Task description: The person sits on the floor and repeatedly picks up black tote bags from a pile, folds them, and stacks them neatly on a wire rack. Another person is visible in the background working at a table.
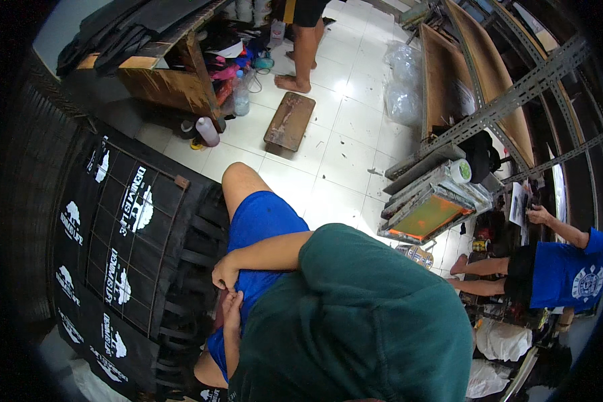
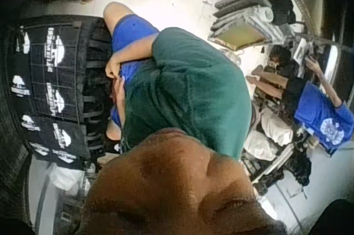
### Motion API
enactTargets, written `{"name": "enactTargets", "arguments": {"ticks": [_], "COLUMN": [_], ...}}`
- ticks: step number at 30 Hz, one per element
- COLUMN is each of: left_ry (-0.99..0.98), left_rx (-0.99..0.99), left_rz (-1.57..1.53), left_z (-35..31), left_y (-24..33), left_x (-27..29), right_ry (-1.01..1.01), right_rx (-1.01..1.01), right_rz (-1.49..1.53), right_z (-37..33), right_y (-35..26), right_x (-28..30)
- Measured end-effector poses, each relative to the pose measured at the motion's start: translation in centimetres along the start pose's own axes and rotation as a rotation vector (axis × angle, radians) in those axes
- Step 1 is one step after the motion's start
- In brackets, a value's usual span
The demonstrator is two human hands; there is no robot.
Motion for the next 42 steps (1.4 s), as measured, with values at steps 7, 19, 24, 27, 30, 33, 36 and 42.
{"name": "enactTargets", "arguments": {"ticks": [7, 19, 24, 27, 30, 33, 36, 42], "left_ry": [0.029, 0.056, 0.038, 0.041, 0.059, 0.04, 0.096, 0.117], "left_rx": [0.026, 0.055, 0.055, 0.059, 0.067, 0.088, 0.164, 0.281], "left_rz": [-0.009, 0.094, -0.014, -0.053, -0.052, -0.018, -0.044, -0.033], "left_z": [0.0, 0.0, 0.2, 0.1, -0.6, 0.1, -0.6, -1.1], "left_y": [-0.6, -0.7, -1.9, -3.0, -3.4, -2.5, -1.0, -3.4], "left_x": [0.2, 0.4, 0.8, 1.4, 1.6, 1.5, -0.1, 1.2], "right_ry": [0.214, 1.575, 2.039, 1.999, 1.849, 1.748, 1.629, 1.427], "right_rx": [0.108, 0.264, -0.581, -1.313, -1.699, -1.98, -2.054, -1.982], "right_rz": [0.009, 0.195, 0.193, 0.101, 0.587, 0.78, 0.981, 0.879], "right_z": [-6.0, -27.0, -44.1, -55.1, -62.0, -67.2, -70.6, -75.5], "right_y": [-3.2, 2.0, 17.2, 22.7, 21.1, 17.7, 18.8, 24.1], "right_x": [1.5, 4.0, -5.1, -15.6, -23.1, -29.6, -35.2, -42.2]}}
Point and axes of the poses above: each hand's wrist, its own z-axis towards the middle knuckle, its own x-axis out of the back of the hand, y = z × x, the point moved 7 cm from there along z, towards the middle knuckle, and after that the axes turned 13 degrees about -y, right-handed, at the moved point
